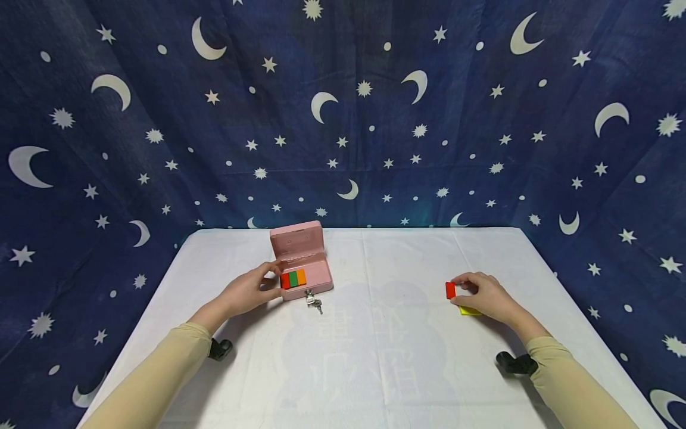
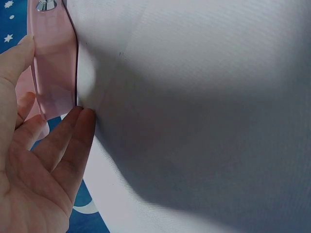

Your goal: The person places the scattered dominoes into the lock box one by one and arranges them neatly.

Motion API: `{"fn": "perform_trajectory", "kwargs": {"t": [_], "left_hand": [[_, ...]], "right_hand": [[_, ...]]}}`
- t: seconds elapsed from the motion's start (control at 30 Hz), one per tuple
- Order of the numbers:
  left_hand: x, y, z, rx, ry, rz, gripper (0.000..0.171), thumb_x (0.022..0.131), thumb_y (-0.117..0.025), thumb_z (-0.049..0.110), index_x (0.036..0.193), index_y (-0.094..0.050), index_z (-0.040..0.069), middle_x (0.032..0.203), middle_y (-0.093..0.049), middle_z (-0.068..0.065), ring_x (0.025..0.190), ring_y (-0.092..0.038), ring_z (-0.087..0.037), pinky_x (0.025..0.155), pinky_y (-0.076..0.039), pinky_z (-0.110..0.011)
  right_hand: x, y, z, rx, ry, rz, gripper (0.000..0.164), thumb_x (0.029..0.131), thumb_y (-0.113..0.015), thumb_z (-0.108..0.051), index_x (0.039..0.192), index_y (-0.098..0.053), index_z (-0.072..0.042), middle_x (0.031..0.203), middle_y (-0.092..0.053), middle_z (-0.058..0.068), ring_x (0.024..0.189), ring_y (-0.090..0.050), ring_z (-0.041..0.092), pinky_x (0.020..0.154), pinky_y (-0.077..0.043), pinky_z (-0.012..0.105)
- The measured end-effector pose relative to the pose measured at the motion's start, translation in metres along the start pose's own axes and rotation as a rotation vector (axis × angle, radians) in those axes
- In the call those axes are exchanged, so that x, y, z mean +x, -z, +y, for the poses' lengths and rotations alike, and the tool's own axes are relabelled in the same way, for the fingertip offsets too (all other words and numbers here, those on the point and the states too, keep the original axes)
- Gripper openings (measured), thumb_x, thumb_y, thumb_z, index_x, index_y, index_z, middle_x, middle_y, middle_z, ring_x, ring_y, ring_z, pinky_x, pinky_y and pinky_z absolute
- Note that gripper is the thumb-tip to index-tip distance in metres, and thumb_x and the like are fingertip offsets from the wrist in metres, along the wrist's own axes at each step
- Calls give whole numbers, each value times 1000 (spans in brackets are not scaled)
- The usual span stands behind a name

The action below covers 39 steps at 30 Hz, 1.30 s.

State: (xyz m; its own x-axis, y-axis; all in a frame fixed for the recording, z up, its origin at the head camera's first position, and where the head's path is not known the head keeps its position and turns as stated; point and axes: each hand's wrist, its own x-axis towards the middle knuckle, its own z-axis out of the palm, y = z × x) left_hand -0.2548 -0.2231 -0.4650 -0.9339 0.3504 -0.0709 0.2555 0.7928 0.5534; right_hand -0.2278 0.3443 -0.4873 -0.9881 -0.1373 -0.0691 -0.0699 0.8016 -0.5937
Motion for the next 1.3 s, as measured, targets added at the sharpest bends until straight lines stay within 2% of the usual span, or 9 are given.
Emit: {"fn": "perform_trajectory", "kwargs": {"t": [0.53, 1.3], "left_hand": [[1, 0, 0, -8, 7, -16, 54, 89, -75, 52, 126, -54, 19, 159, -41, -8, 123, -63, -28, 103, -47, -54], [2, -1, -2, -17, -11, -7, 51, 88, -76, 51, 123, -54, 20, 161, -39, -6, 121, -64, -27, 101, -49, -53]], "right_hand": [[0, 2, 2, 20, 43, 3, 49, 84, -83, -35, 123, -68, -8, 115, -62, 10, 104, -53, 27, 87, -47, 40], [1, 0, 3, 20, 37, 9, 45, 86, -82, -33, 121, -69, -8, 115, -62, 11, 103, -53, 27, 89, -47, 42]]}}
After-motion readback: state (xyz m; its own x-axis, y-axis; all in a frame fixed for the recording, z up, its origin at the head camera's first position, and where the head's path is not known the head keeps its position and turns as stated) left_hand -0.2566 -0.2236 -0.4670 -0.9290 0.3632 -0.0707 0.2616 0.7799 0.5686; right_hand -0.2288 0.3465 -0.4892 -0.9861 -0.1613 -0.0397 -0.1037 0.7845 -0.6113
